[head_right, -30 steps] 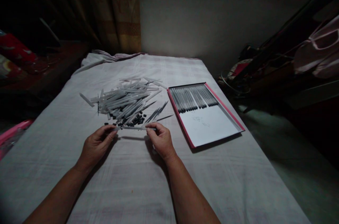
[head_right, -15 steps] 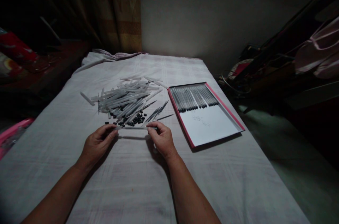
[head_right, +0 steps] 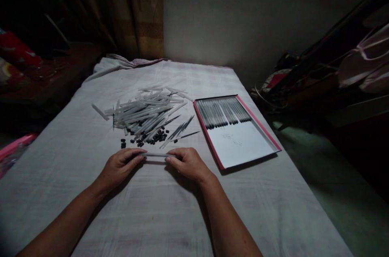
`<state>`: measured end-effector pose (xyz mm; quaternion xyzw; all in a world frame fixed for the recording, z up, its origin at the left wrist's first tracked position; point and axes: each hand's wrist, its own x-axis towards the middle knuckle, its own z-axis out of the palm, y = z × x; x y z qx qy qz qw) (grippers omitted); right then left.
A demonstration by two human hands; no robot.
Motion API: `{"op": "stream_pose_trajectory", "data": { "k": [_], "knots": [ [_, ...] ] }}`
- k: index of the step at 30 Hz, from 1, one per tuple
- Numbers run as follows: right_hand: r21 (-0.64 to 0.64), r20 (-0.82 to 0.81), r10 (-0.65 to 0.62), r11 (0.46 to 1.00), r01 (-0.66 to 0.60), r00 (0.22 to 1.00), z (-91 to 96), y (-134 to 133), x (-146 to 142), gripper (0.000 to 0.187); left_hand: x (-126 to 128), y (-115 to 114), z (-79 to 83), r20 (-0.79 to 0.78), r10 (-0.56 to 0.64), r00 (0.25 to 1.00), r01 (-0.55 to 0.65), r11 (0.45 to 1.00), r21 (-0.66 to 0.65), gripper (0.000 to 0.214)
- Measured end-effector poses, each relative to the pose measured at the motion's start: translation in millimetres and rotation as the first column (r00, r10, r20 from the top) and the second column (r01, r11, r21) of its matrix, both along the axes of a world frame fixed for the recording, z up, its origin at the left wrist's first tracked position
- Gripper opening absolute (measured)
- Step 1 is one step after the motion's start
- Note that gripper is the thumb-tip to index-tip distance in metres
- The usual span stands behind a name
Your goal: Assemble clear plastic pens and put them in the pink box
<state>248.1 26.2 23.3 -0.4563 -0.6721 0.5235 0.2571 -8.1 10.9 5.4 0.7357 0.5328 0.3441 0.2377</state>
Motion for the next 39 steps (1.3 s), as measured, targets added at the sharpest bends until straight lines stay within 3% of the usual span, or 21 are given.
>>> {"op": "stream_pose_trajectory", "data": {
  "k": [5,15,19,22,25,27,29,32,35,39],
  "knots": [
    [0.126,0.097,0.034,0.991,-0.046,0.995,1.8,1.3,-3.9,0.027,3.1,1.6,0.7,0.080,-0.011,0.997,0.016,0.998,-0.067,0.023],
    [0.118,0.083,0.082,0.989,-0.091,0.993,3.1,6.4,-12.7,0.030,-3.1,3.0,1.2,0.192,-0.015,0.981,0.048,0.985,-0.167,0.019],
    [0.138,0.101,0.046,0.989,-0.060,0.994,0.8,3.2,-16.7,0.029,0.3,1.7,0.5,0.197,0.061,0.978,-0.012,0.970,-0.242,0.022],
    [0.173,0.161,0.045,0.982,-0.073,0.986,9.0,4.0,-15.9,0.028,4.4,1.9,1.0,0.247,0.126,0.961,-0.046,0.950,-0.308,0.028],
    [0.297,0.194,-0.034,0.954,-0.026,0.980,24.1,17.4,0.1,0.027,5.3,4.7,5.6,0.361,0.181,0.915,-0.036,0.927,-0.374,0.045],
    [0.375,0.168,-0.208,0.918,0.132,0.964,31.7,35.5,22.3,0.028,3.7,7.3,9.7,0.406,0.210,0.889,-0.044,0.923,-0.382,0.052],
    [0.439,0.134,-0.476,0.815,0.379,0.869,34.6,58.0,50.3,0.034,1.8,9.2,12.2,0.416,0.232,0.879,-0.068,0.925,-0.373,0.052],
    [0.495,0.247,-0.770,0.623,0.607,0.589,31.7,90.3,87.5,0.034,1.3,9.9,11.1,0.407,0.249,0.879,-0.095,0.927,-0.362,0.050],
    [0.492,0.491,-0.782,0.613,0.618,0.385,25.9,111.4,103.0,0.036,3.0,8.7,6.3,0.402,0.254,0.880,-0.104,0.928,-0.358,0.048],
    [0.472,0.595,-0.737,0.644,0.602,0.321,18.8,122.7,94.8,0.035,3.1,7.7,0.9,0.401,0.248,0.882,-0.108,0.934,-0.340,0.046]
  ]
}}
